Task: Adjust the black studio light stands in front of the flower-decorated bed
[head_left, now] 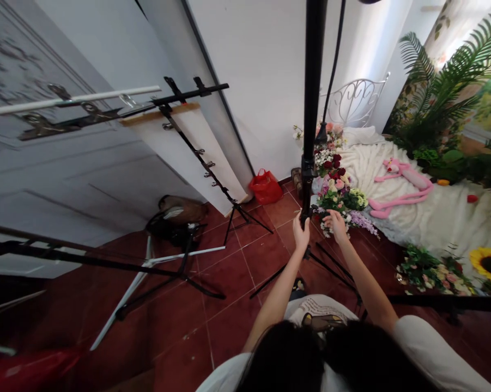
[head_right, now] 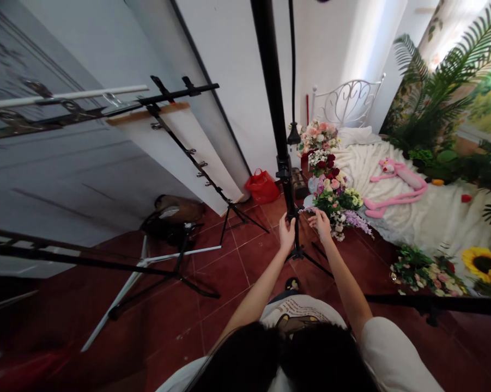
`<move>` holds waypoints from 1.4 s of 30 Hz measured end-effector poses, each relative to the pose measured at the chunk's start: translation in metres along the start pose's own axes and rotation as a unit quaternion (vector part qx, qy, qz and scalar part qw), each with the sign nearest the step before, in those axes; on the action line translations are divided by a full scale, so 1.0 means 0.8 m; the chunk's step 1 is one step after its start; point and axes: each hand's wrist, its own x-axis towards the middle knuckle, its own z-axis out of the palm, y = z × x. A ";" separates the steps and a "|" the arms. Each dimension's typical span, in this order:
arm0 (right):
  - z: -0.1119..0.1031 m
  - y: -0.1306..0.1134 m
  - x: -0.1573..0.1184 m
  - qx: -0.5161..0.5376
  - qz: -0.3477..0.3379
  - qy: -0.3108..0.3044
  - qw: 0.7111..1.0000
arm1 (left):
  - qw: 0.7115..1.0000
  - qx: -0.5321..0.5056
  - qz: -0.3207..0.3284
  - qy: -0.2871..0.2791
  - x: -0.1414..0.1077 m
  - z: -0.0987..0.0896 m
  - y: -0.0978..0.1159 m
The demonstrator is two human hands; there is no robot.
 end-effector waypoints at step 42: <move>-0.325 -0.041 -0.332 0.346 -0.066 0.342 0.871 | 0.751 -0.113 0.000 -0.651 -0.350 0.323 0.167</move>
